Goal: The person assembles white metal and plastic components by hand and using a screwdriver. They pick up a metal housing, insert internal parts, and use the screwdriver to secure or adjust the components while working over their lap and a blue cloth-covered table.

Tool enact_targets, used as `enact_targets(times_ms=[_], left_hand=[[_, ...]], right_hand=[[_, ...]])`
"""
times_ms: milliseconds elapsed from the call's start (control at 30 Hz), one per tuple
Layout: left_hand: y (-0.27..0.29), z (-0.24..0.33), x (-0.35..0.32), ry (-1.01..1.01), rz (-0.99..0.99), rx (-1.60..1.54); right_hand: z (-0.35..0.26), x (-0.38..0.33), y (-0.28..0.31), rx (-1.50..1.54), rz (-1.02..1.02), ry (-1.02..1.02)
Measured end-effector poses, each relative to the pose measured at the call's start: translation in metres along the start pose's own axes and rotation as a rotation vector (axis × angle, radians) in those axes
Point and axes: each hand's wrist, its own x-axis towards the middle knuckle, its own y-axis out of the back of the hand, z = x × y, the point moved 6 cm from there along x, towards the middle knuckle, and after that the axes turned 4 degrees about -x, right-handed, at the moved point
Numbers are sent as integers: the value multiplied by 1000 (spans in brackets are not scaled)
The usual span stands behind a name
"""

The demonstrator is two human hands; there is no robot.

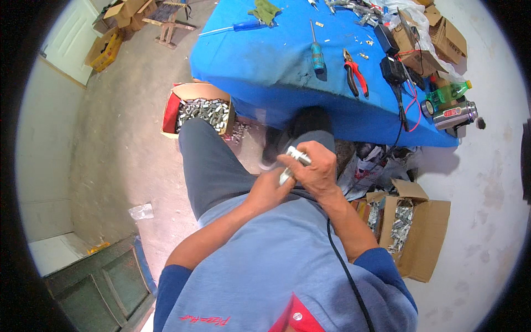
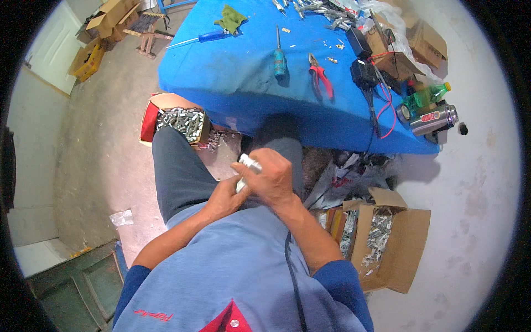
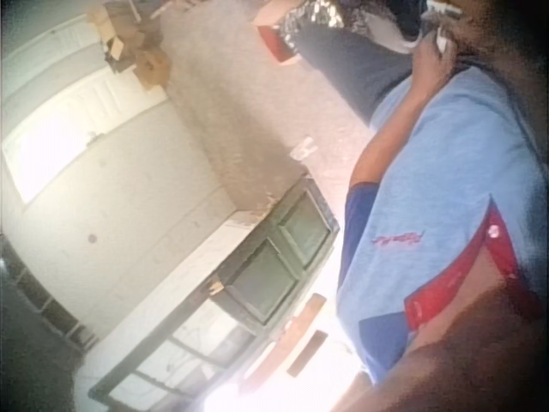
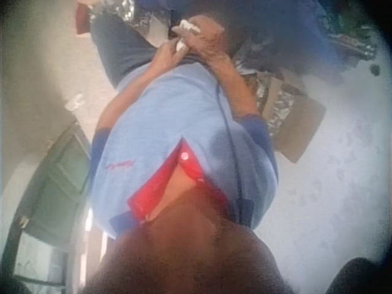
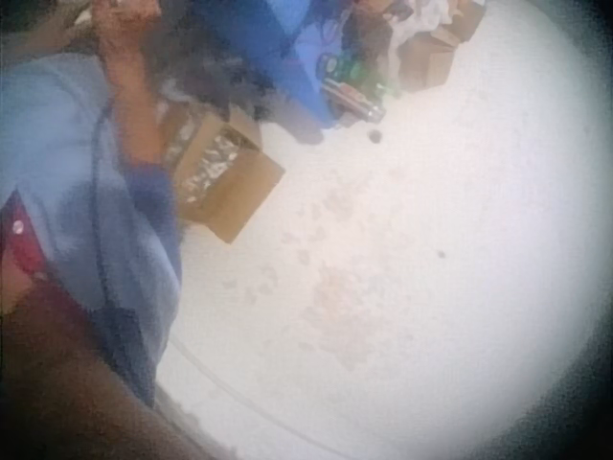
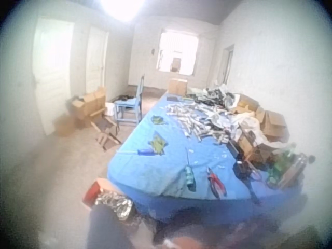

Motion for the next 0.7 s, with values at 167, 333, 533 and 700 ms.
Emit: enact_targets(times_ms=[167, 333, 533, 700], left_hand=[[20, -7, -9, 124, 89, -186], [16, 2, -8, 84, 30, -278], [15, -7, -7, 127, 48, -302], [12, -2, -5, 157, 73, -280]], right_hand=[[42, -33, 83, -36, 327, -191], [146, -147, 195, -450, 490, -501], [230, -356, 344, -1221, 810, -1319], [278, -281, 257, -331, 373, -950]])
